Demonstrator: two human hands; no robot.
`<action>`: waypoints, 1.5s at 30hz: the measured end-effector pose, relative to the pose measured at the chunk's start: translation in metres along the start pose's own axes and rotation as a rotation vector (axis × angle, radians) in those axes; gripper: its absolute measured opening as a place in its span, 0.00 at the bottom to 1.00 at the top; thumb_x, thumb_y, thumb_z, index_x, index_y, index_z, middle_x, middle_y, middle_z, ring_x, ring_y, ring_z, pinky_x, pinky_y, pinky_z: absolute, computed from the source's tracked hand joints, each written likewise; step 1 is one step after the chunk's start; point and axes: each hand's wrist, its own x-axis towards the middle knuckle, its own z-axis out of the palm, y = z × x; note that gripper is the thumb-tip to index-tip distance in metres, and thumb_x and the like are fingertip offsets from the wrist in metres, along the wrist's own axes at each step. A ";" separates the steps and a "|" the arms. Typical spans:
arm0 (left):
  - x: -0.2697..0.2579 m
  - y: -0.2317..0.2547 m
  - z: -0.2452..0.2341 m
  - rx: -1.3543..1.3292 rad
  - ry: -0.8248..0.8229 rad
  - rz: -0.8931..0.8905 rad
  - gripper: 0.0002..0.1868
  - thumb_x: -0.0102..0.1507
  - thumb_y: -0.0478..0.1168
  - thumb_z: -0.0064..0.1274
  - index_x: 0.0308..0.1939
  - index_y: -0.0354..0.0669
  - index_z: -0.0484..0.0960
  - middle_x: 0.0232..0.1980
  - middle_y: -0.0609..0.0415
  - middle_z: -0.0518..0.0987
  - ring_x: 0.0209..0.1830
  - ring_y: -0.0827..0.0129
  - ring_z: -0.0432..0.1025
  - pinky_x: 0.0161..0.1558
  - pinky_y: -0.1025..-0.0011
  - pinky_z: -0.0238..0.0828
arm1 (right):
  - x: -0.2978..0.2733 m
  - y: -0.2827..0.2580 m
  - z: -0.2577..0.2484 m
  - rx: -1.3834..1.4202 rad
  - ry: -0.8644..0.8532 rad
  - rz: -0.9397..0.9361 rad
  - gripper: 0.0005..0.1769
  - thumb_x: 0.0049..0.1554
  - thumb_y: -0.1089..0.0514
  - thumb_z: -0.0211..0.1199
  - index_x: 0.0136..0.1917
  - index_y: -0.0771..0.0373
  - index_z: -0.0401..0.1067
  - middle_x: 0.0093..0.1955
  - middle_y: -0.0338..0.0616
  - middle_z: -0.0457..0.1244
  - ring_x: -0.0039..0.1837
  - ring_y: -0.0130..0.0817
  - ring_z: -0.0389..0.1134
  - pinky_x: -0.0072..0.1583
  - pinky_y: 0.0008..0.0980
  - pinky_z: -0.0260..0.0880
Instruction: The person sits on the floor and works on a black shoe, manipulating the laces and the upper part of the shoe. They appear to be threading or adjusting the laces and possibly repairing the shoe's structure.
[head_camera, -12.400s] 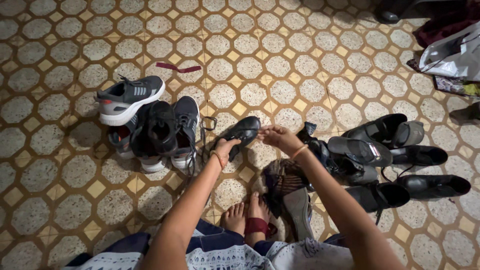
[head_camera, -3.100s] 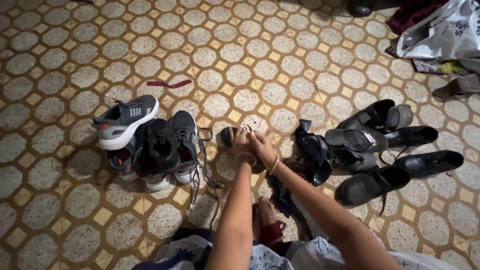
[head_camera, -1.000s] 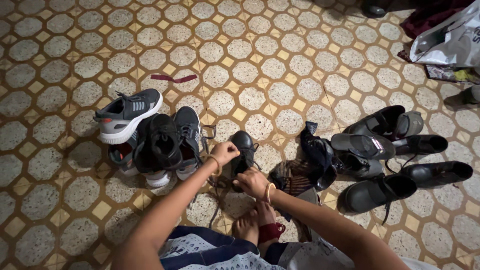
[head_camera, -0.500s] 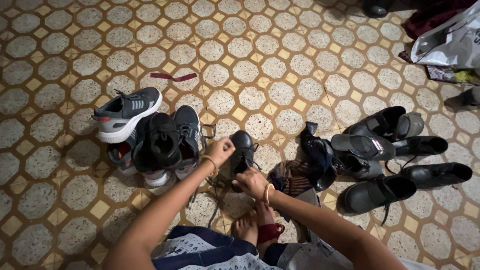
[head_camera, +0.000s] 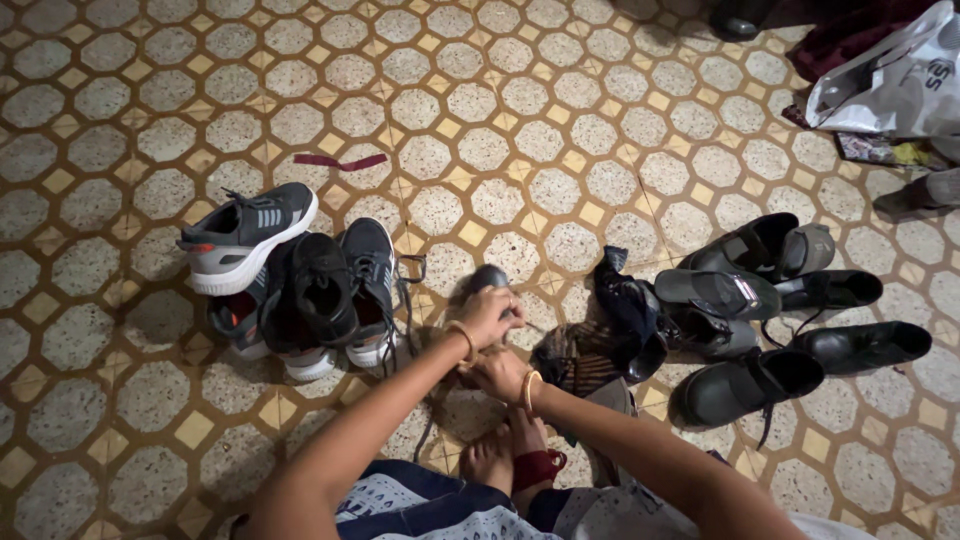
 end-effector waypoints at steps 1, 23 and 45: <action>0.002 -0.005 0.005 -0.111 0.008 -0.021 0.12 0.58 0.50 0.64 0.38 0.48 0.88 0.45 0.54 0.84 0.47 0.65 0.77 0.50 0.61 0.76 | 0.000 0.001 0.002 0.035 -0.026 0.024 0.10 0.57 0.54 0.64 0.48 0.61 0.79 0.46 0.53 0.71 0.49 0.52 0.71 0.54 0.47 0.70; 0.072 -0.066 0.081 -0.098 -0.012 -0.492 0.29 0.54 0.66 0.63 0.51 0.54 0.85 0.54 0.48 0.82 0.53 0.55 0.78 0.56 0.61 0.74 | -0.029 -0.016 -0.036 0.325 -0.450 0.054 0.17 0.66 0.48 0.57 0.47 0.63 0.77 0.42 0.54 0.70 0.46 0.49 0.72 0.50 0.44 0.71; 0.029 -0.066 0.114 -0.184 0.529 -0.615 0.24 0.60 0.55 0.46 0.32 0.38 0.87 0.34 0.33 0.81 0.39 0.40 0.79 0.44 0.48 0.76 | -0.068 -0.098 -0.053 0.032 -0.300 -0.096 0.09 0.61 0.53 0.62 0.41 0.58 0.72 0.34 0.49 0.65 0.40 0.54 0.67 0.51 0.51 0.64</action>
